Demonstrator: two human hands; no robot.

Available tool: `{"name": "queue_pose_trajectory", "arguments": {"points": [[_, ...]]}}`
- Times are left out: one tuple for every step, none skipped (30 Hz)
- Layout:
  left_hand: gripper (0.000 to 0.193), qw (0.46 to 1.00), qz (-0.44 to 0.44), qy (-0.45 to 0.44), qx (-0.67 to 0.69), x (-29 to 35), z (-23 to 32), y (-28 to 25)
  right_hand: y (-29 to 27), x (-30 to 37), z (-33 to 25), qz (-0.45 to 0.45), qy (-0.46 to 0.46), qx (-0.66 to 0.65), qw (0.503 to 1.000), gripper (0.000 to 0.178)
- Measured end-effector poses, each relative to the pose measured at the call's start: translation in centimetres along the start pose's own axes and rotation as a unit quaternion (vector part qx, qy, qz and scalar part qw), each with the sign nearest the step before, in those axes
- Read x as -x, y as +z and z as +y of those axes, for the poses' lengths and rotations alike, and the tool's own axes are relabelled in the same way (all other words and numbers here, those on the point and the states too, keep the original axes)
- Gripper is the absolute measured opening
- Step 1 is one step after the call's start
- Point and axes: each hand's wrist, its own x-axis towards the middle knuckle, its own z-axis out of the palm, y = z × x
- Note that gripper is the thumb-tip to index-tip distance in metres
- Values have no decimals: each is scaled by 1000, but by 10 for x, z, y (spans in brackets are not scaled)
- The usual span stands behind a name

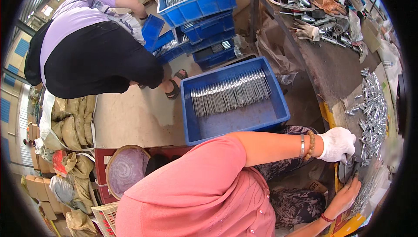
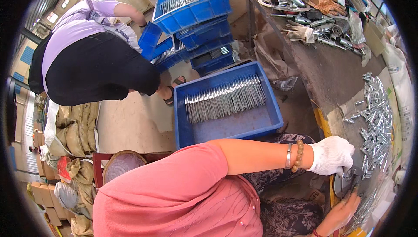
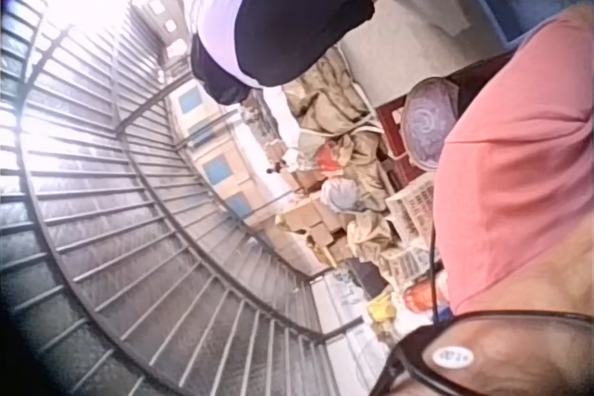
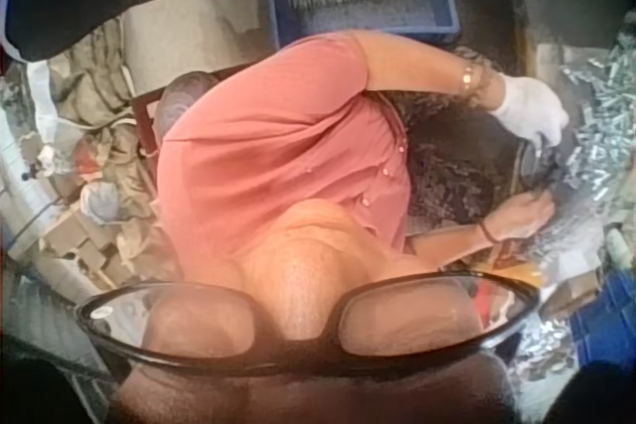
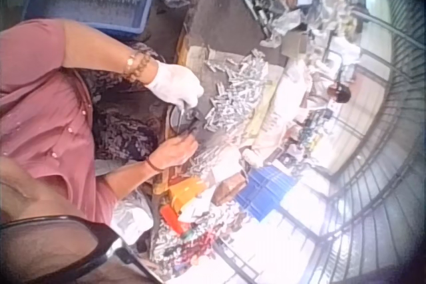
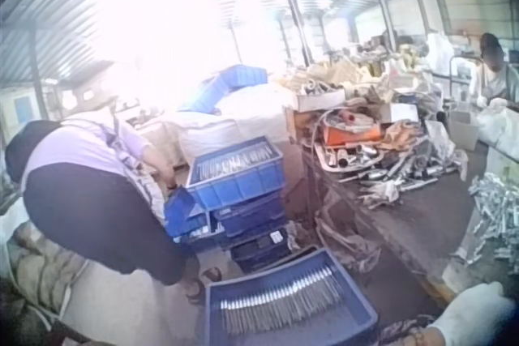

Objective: The person is seen assembling metal components using a hammer and a jig at a workbench.

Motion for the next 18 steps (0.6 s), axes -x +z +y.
{"name": "queue_pose_trajectory", "arguments": {"points": [[15,1000,-4,-2,-4,0,0,1,1,0,1,-2,1,-1,1000,37],[15,1000,-8,-4,-8,1,0,1,2,0,4,0,0,-1,1000,37],[15,1000,-7,-4,-10,1,-1,3,3,0,8,-8,-12,10,1000,37],[15,1000,-4,-3,-7,1,-2,4,5,0,13,-16,-22,21,999,38],[16,1000,-2,-1,-4,2,-2,5,8,0,16,-15,-22,21,999,38],[16,1000,-2,1,-4,2,-2,6,11,1,20,-3,-29,25,999,37],[16,1000,-9,-2,-5,0,1,7,7,4,19,7,-33,32,999,36],[15,1000,-16,-4,-5,-1,4,8,3,5,17,7,-27,36,999,36],[15,1000,-23,-8,-6,-2,4,8,2,2,16,-19,-15,14,1000,35],[15,999,-35,-7,5,-5,7,8,-8,3,15,-48,9,-1,999,34],[15,999,-23,23,9,-5,6,7,-8,5,21,-22,-10,-23,999,33],[16,999,-15,30,-14,-3,6,-1,0,4,28,4,-26,-46,999,33],[17,999,-22,38,1,-3,4,-7,-11,1,10,-16,15,-76,997,35],[17,997,-50,31,-41,-2,-2,-9,-20,-7,-11,-21,28,-101,994,37],[19,998,-44,27,-40,0,2,-19,-21,-6,-12,1,-7,-78,997,36],[20,997,-28,58,-52,0,-2,-21,-29,-14,-28,18,-5,-105,994,32],[19,996,-2,80,-33,2,-6,-23,-29,-15,-29,54,-20,-107,993,27],[18,996,-14,83,-27,1,-5,-26,-34,-12,-31,62,-8,-106,992,25]]}}
